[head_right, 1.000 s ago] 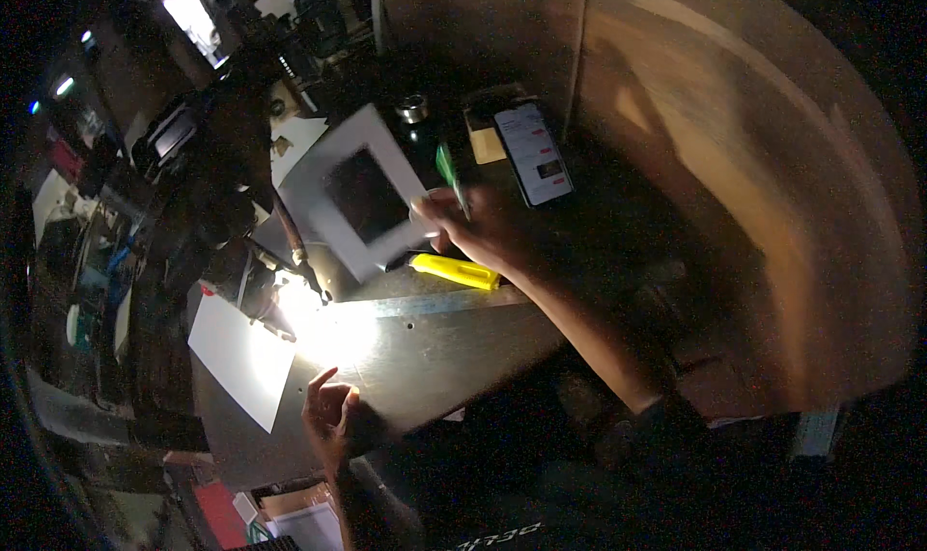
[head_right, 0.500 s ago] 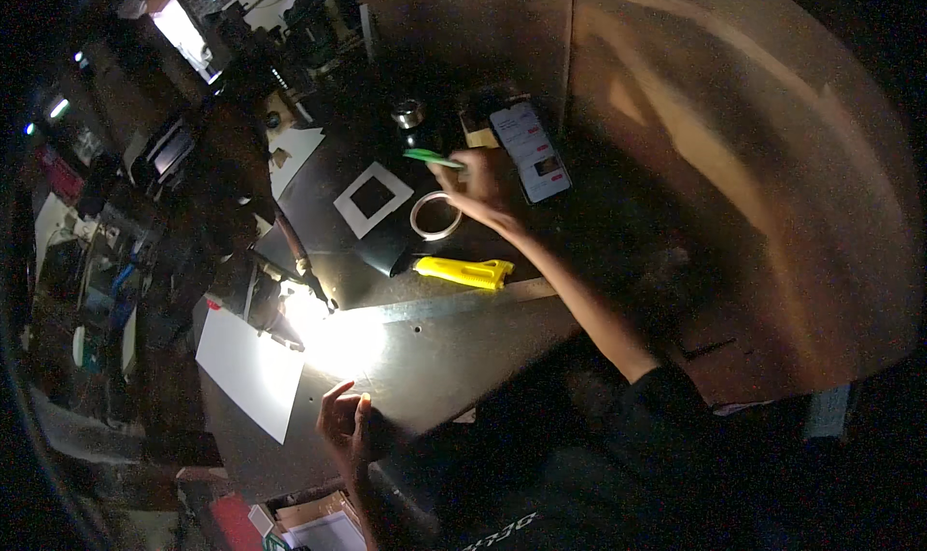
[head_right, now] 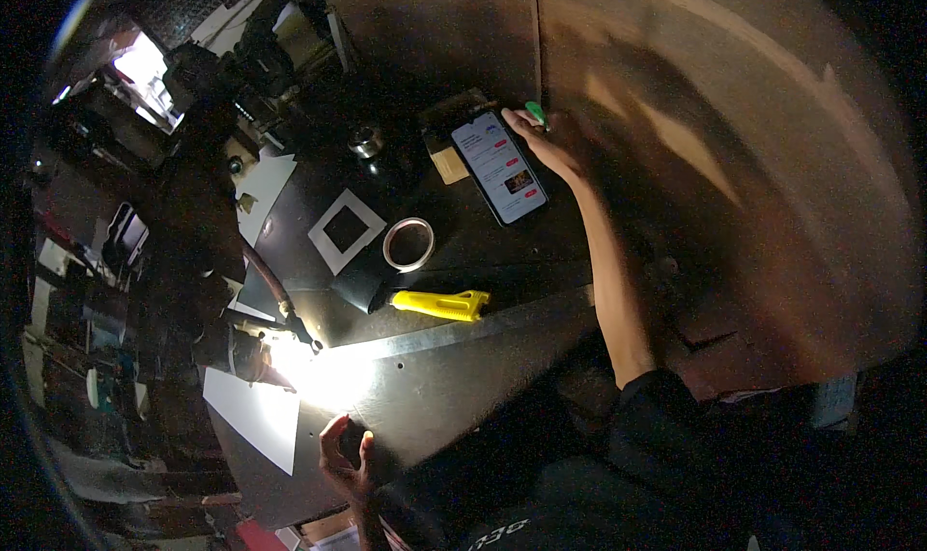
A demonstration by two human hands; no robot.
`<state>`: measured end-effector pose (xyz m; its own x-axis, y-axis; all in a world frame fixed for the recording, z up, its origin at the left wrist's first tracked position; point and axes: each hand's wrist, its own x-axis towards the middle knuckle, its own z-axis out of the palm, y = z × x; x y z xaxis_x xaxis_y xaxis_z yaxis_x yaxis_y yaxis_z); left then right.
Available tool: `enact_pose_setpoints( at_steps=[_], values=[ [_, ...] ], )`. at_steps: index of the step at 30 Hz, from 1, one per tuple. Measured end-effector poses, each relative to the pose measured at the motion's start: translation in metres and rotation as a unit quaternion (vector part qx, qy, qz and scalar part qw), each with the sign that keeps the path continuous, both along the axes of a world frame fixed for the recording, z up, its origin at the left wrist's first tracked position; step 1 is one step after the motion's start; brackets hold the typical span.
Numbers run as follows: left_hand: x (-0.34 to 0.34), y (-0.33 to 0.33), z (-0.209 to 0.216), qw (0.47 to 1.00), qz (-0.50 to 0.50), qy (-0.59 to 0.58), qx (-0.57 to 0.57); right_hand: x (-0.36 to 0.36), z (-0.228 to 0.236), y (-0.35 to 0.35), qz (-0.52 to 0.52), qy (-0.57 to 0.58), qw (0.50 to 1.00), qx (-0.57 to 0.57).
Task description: The person measures and marks a paper frame using a ruler and a pen, trims it with a utility knife, and fits a small wallet into the opening. The person then holds a metal bottle and marks its lid with the pen.
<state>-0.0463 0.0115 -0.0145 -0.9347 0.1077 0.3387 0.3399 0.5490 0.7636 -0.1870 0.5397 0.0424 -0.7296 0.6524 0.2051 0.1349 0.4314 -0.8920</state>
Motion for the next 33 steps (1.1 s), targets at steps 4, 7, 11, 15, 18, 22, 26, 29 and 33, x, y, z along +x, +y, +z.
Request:
enact_pose_setpoints(
  at_steps=[4,7,11,15,18,22,26,29,33],
  values=[
    [-0.002,0.0,0.003,0.997,0.003,0.003,-0.071,0.007,0.002,-0.006,0.048,-0.032,0.998,0.019],
    [-0.004,0.005,0.007,0.995,0.002,0.012,-0.103,0.003,-0.013,0.0,0.039,-0.023,0.999,0.024],
    [-0.002,0.009,0.011,0.994,0.006,0.011,-0.107,-0.002,-0.017,0.001,0.068,-0.004,0.997,0.023],
    [-0.006,0.009,0.007,0.995,-0.003,0.02,-0.102,0.0,-0.019,0.007,0.083,0.011,0.996,0.025],
    [-0.005,0.004,0.006,0.996,-0.009,0.002,-0.087,-0.015,-0.027,0.014,0.004,0.032,0.999,-0.008],
    [-0.007,0.009,0.006,0.998,0.012,0.016,-0.067,0.002,-0.009,0.004,-0.042,0.011,0.998,-0.047],
    [-0.011,0.014,0.004,0.998,-0.012,0.039,-0.05,0.016,-0.007,-0.001,-0.082,0.004,0.997,0.014],
    [-0.009,0.007,0.009,0.999,-0.005,0.03,-0.044,0.033,0.024,-0.03,-0.044,-0.111,0.99,0.077],
    [-0.01,0.011,0.014,0.998,-0.01,0.038,-0.039,0.047,0.006,-0.002,0.027,-0.177,0.98,0.091]
  ],
)
